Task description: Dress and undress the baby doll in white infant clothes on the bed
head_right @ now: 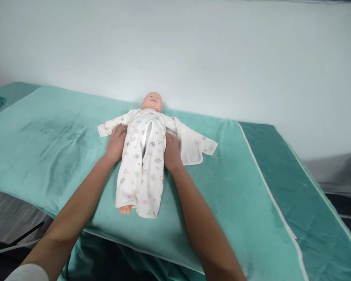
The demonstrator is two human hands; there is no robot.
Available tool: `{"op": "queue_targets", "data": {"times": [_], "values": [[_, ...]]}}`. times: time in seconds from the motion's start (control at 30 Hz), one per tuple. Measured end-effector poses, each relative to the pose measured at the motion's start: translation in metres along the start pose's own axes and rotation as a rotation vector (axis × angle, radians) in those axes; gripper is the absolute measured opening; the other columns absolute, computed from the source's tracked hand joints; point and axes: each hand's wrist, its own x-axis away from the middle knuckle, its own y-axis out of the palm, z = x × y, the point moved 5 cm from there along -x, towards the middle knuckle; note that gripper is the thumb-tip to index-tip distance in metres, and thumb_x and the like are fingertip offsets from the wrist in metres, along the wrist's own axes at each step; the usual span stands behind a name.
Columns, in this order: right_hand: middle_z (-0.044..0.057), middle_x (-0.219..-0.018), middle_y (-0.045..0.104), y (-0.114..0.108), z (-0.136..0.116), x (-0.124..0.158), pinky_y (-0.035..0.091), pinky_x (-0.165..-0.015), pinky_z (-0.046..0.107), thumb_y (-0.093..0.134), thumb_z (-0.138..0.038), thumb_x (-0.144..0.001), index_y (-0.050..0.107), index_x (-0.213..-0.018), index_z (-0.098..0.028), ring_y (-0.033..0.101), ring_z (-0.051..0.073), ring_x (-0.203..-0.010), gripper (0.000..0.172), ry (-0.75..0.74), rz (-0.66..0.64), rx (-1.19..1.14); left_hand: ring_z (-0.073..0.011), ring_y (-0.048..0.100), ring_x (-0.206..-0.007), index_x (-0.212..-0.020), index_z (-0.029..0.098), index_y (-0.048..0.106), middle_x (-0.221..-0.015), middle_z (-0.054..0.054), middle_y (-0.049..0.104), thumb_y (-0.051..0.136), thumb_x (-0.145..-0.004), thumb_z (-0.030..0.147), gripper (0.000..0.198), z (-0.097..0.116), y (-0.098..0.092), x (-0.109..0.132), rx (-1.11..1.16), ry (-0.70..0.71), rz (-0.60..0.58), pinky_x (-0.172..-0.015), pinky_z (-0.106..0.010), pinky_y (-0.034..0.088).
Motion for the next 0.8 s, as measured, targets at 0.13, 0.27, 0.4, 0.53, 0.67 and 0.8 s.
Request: {"op": "queue_targets", "data": {"times": [0.13, 0.27, 0.4, 0.53, 0.67, 0.8], "values": [[0.02, -0.136, 0.06, -0.001, -0.023, 0.039, 0.044, -0.115, 0.055, 0.046, -0.026, -0.103, 0.062, -0.139, -0.017, 0.051, 0.034, -0.134, 0.04, -0.115, -0.169, 0.139, -0.0331, 0.047, -0.148, -0.131, 0.019, 0.07, -0.143, -0.014, 0.065, 0.051, -0.097, 0.025, 0.039, 0.016, -0.006, 0.031, -0.047, 0.135, -0.122, -0.132, -0.054, 0.03], [0.018, -0.132, 0.065, -0.006, -0.033, 0.048, 0.046, -0.114, 0.054, 0.048, -0.026, -0.102, 0.067, -0.134, -0.019, 0.055, 0.034, -0.131, 0.038, -0.234, -0.163, 0.122, -0.0321, 0.059, -0.135, -0.134, 0.021, 0.069, -0.13, -0.013, 0.073, 0.053, -0.097, 0.028, 0.04, 0.024, -0.007, 0.039, 0.039, 0.188, -0.215, -0.133, -0.057, 0.023], [0.015, -0.132, 0.068, 0.003, -0.029, 0.036, 0.048, -0.113, 0.056, 0.055, -0.032, -0.098, 0.066, -0.135, -0.021, 0.059, 0.036, -0.127, 0.04, -0.169, -0.162, 0.009, -0.0314, 0.06, -0.135, -0.133, 0.021, 0.067, -0.128, -0.01, 0.075, 0.057, -0.095, 0.036, 0.043, 0.025, -0.005, 0.034, 0.257, 0.09, -0.226, -0.128, -0.047, 0.037], [0.016, -0.122, 0.073, 0.018, -0.022, 0.02, 0.052, -0.106, 0.055, 0.059, -0.033, -0.092, 0.07, -0.123, -0.017, 0.065, 0.037, -0.118, 0.036, 0.07, -0.117, -0.075, -0.0355, 0.062, -0.132, -0.121, 0.02, 0.072, -0.129, -0.011, 0.074, 0.061, -0.092, 0.043, 0.039, 0.021, -0.005, 0.035, 0.415, -0.078, -0.231, -0.117, -0.046, 0.049], [0.015, -0.115, 0.074, 0.024, -0.022, 0.015, 0.052, -0.105, 0.056, 0.067, -0.034, -0.086, 0.073, -0.112, -0.017, 0.066, 0.038, -0.114, 0.031, 0.188, -0.083, -0.15, -0.0363, 0.063, -0.128, -0.121, 0.017, 0.071, -0.135, -0.013, 0.071, 0.059, -0.093, 0.044, 0.041, 0.019, -0.01, 0.038, 0.479, -0.179, -0.235, -0.112, -0.049, 0.052], [0.012, -0.109, 0.077, 0.023, -0.02, 0.026, 0.058, -0.097, 0.053, 0.065, -0.04, -0.087, 0.075, -0.103, -0.019, 0.07, 0.036, -0.107, 0.029, 0.167, -0.11, -0.284, -0.0353, 0.058, -0.137, -0.121, 0.017, 0.071, -0.135, -0.013, 0.071, 0.056, -0.094, 0.042, 0.039, 0.024, -0.014, 0.036, 0.47, -0.154, -0.227, -0.12, -0.049, 0.045]]}}
